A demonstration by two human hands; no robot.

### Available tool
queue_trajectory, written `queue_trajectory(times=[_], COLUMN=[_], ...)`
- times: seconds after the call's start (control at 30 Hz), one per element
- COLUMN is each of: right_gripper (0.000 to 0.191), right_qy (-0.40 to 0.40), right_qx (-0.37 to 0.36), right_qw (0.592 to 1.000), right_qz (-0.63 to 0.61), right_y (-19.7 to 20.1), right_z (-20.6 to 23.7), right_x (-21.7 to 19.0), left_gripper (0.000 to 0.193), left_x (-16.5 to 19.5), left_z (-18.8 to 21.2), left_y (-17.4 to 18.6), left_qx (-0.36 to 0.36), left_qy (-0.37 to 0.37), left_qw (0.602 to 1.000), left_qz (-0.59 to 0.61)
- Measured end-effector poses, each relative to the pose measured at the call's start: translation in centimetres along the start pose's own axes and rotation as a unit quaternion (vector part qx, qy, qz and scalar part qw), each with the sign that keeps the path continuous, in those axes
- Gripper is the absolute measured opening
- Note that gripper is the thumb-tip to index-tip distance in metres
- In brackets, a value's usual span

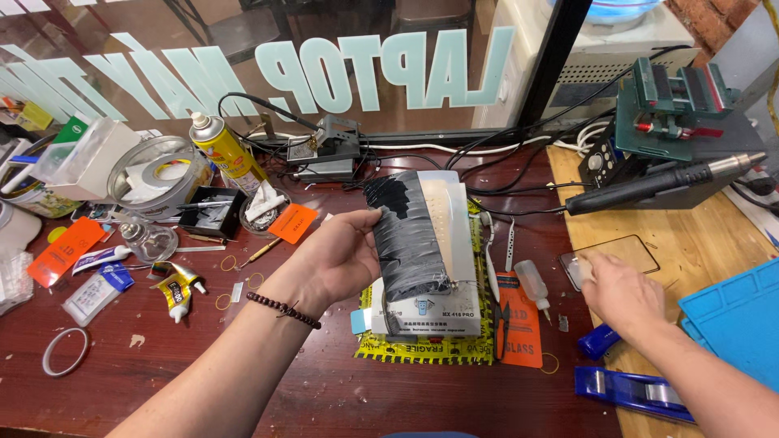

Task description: The person applies black adhesive tape around a phone frame on a jig, then aligns a replacement screen glass onto the frame and presses it in place. They then hold the assembly and use a small blade to trim and clean excess adhesive from the edges while holding a small blue tin.

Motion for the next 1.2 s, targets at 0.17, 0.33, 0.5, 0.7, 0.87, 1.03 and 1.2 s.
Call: queue_trajectory(times=[0.17,0.33,0.5,0.7,0.87,1.03,1.2], right_gripper=[0.039,0.038,0.049,0.046,0.036,0.034,0.036], right_qy=[-0.011,-0.046,-0.055,-0.080,-0.082,-0.089,-0.102], right_qx=[0.050,-0.157,-0.180,-0.190,-0.207,-0.207,-0.198], right_qw=[0.949,0.731,0.683,0.670,0.644,0.642,0.657], right_qz=[-0.311,-0.662,-0.706,-0.713,-0.732,-0.732,-0.721], right_y=[5.9,7.9,8.8,7.3,5.9,5.3,5.9], right_z=[-3.4,-3.7,-3.5,-4.5,-5.3,-5.6,-5.8], right_x=[-6.7,-15.2,-19.2,-20.6,-20.9,-20.8,-20.8], left_gripper=[0.023,0.022,0.028,0.028,0.030,0.031,0.030], left_x=[-0.7,-1.7,-1.4,-0.7,0.1,0.4,0.4], left_z=[-1.5,-2.7,-2.9,-4.1,-4.4,-4.2,-4.3], left_y=[-0.8,-3.2,-1.3,-0.1,2.1,1.7,1.7], left_qx=[-0.051,-0.181,0.012,-0.093,0.037,0.044,0.062], left_qy=[0.000,0.039,-0.006,-0.006,0.000,-0.003,-0.013], left_qw=[0.999,0.981,1.000,0.996,0.999,0.999,0.997], left_qz=[0.006,0.058,-0.022,-0.001,-0.027,-0.029,-0.050])
Point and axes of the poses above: each hand's wrist, its own z-axis away from the middle knuckle, its own y-axis out of the back of the hand, x = y × z, the point moved 6 cm from there along -z, towards the middle knuckle, and after that the axes turned 5 degrees about y, right-handed, at the moved point
